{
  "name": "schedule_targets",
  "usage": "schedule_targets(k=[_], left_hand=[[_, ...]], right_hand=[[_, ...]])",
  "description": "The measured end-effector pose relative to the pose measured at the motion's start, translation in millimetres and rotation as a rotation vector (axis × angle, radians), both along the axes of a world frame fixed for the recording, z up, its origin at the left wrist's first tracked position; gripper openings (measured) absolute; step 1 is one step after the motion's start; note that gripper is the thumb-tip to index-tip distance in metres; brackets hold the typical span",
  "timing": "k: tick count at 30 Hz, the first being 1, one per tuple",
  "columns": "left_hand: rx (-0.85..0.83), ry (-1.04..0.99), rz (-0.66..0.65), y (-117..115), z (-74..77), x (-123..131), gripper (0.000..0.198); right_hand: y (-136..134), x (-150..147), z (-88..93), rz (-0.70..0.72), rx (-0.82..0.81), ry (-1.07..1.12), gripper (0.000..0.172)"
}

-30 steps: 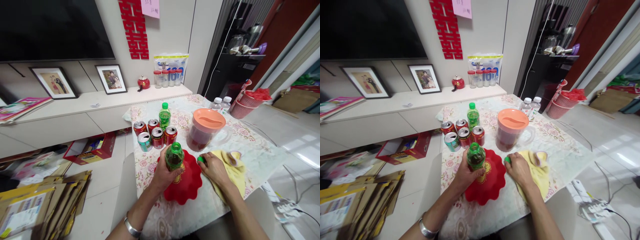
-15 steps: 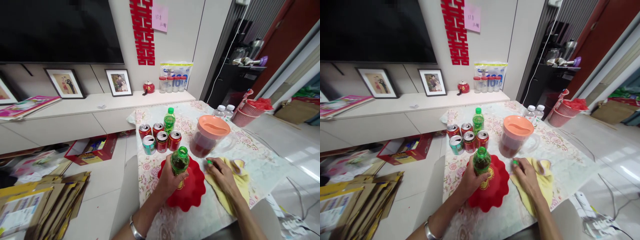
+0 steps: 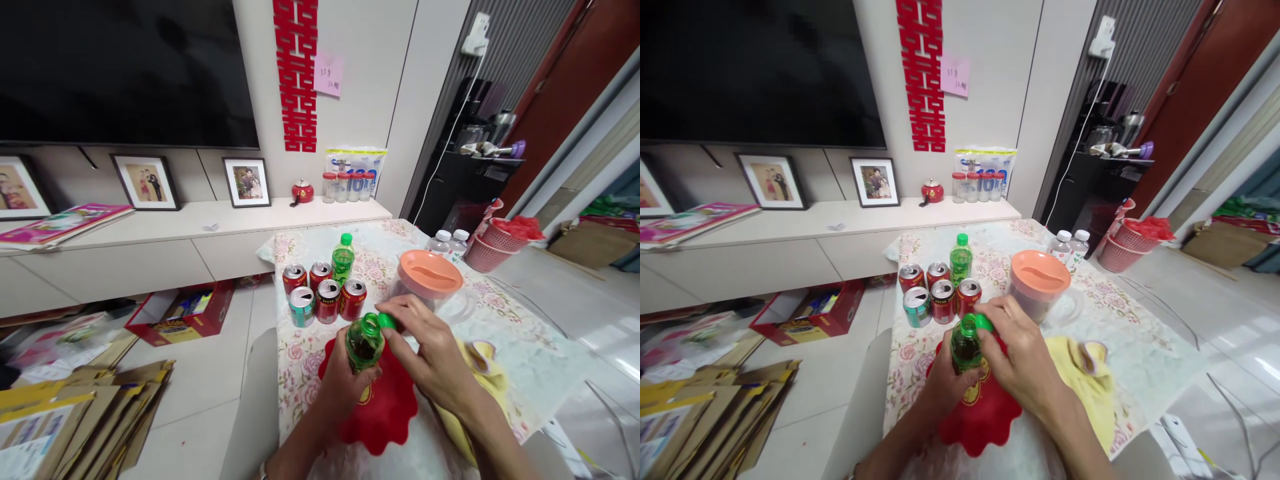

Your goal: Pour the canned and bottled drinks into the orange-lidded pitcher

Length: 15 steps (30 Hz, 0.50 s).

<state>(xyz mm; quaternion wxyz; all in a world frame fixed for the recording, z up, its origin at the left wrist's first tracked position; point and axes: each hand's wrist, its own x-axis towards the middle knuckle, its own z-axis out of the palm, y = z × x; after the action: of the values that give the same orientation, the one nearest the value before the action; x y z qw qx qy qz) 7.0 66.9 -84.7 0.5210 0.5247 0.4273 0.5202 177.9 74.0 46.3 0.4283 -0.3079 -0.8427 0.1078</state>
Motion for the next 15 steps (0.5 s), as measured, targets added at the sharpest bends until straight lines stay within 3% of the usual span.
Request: schedule_targets(k=[5, 15], left_hand=[[0.042, -0.029, -0.001, -1, -1.2, -1, 0.059], [0.1, -0.02, 0.002, 6, -28.1, 0, 0.066]], right_hand=[[8, -9, 11.6, 0.052, -0.067, -0.16, 0.028], [9, -14, 14.4, 0.055, -0.246, -0.23, 0.019]])
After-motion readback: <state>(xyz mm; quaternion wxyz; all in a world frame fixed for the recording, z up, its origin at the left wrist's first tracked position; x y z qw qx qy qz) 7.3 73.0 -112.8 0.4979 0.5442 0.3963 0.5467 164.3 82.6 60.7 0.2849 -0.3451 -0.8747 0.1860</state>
